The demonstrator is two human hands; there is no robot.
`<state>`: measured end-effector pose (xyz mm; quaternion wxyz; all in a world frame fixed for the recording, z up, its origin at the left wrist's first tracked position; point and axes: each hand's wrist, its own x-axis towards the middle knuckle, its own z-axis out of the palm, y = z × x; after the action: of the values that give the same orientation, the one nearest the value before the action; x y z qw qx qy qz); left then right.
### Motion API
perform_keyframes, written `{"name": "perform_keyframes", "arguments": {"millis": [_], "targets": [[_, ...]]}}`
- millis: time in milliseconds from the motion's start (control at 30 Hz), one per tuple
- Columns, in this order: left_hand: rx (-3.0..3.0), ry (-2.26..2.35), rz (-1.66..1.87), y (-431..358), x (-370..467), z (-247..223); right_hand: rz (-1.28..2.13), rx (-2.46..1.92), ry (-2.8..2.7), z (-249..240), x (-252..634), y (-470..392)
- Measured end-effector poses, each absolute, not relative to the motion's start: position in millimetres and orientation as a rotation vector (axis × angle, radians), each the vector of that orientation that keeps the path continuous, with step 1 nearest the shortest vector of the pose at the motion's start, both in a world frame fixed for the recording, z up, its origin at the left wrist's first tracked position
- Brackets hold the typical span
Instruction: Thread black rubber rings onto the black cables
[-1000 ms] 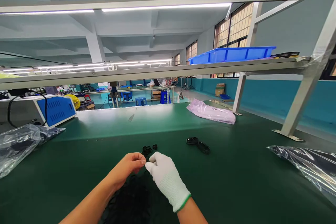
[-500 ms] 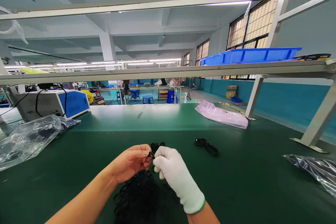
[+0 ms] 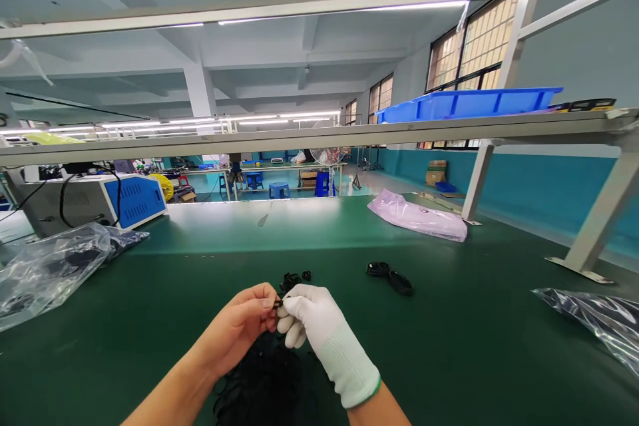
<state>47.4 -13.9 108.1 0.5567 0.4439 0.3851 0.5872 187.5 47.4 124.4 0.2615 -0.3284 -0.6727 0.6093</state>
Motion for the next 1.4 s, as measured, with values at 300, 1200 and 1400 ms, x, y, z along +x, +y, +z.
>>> {"name": "perform_keyframes", "arguments": {"millis": [300, 1200, 1400], "targets": [[1.398, 1.645, 1.560, -11.9, 36.2, 97.0, 1.494, -1.144, -1.975, 127.3, 181.6, 37.8], [1.213, 1.507, 0.994, 65.6, 37.4, 36.5, 0.936, -1.399, -2.174, 111.2, 222.4, 73.3], [1.057, 1.308, 1.160, 45.6, 39.6, 44.9, 1.116, -1.335, -2.125, 101.6, 206.4, 74.0]]}}
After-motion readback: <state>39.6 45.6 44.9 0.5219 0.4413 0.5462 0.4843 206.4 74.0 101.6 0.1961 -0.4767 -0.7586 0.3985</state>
